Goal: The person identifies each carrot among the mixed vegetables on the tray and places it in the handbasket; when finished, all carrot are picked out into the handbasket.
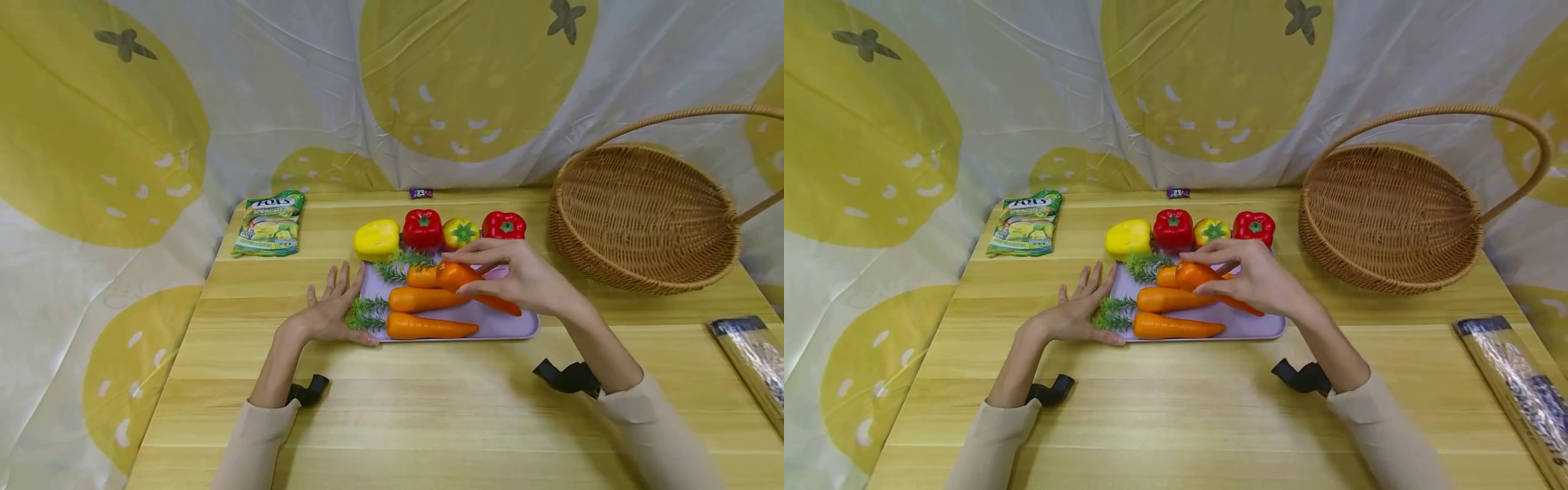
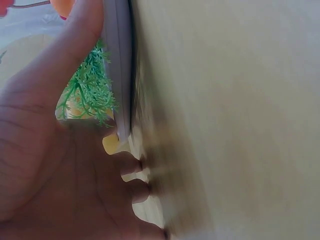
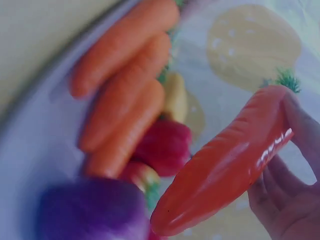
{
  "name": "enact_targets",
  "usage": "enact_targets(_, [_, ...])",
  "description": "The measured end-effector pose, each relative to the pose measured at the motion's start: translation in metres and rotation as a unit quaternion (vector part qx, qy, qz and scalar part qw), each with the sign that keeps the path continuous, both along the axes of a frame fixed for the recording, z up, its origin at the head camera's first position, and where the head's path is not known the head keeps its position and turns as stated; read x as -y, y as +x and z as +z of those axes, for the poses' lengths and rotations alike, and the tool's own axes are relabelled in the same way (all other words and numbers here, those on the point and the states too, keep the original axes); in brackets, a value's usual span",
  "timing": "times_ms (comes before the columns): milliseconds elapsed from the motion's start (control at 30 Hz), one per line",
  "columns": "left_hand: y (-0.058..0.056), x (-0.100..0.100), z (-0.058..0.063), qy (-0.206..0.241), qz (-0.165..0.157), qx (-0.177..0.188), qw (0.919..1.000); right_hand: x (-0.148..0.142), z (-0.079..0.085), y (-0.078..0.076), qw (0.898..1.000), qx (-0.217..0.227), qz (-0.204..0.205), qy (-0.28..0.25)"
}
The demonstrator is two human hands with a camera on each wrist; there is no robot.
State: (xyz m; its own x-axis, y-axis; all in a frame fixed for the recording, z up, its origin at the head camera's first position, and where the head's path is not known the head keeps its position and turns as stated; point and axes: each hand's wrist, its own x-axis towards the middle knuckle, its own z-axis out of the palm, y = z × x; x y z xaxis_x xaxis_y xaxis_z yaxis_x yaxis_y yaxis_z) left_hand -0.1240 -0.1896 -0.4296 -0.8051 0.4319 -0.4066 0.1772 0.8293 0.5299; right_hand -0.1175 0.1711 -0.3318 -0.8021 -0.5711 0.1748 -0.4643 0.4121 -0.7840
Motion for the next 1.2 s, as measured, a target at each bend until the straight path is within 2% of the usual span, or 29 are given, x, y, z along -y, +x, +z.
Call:
enact_targets(167, [0.0, 0.002, -0.004, -0.005, 0.0, -0.001, 1.0, -0.029, 0.036, -0.001, 0.997, -0.041, -0.06, 0.01])
enact_targets(367, [0.0, 0.004, -0.008, 0.005, 0.001, 0.0, 1.0, -0.077, 0.07, -0.013, 0.986, -0.098, -0.122, 0.052])
enact_targets(467, [-0.001, 0.005, -0.01, -0.001, 0.001, -0.001, 1.0, -0.106, 0.078, -0.023, 0.982, -0.072, -0.147, 0.09])
enact_targets(567, [-0.001, 0.005, -0.009, -0.005, 0.0, 0.002, 1.0, -0.135, 0.079, -0.034, 0.977, -0.035, -0.171, 0.122])
enact_targets(667, [0.001, 0.003, -0.003, -0.002, 0.003, 0.009, 0.9999, -0.159, 0.076, -0.045, 0.97, 0.0, -0.196, 0.143])
enact_targets(800, [0.004, -0.001, 0.009, 0.001, 0.002, 0.017, 0.9998, -0.187, 0.069, -0.063, 0.954, 0.047, -0.22, 0.199])
enact_targets(933, [0.006, -0.003, 0.017, -0.001, -0.006, 0.017, 0.9998, -0.206, 0.061, -0.083, 0.936, 0.104, -0.219, 0.256])
enact_targets(1033, [0.005, -0.003, 0.015, 0.006, -0.003, 0.014, 0.9999, -0.217, 0.054, -0.098, 0.931, 0.15, -0.21, 0.257])
enact_targets(1200, [0.002, 0.002, 0.0, 0.004, -0.005, -0.001, 1.0, -0.231, 0.046, -0.12, 0.927, 0.206, -0.196, 0.245])
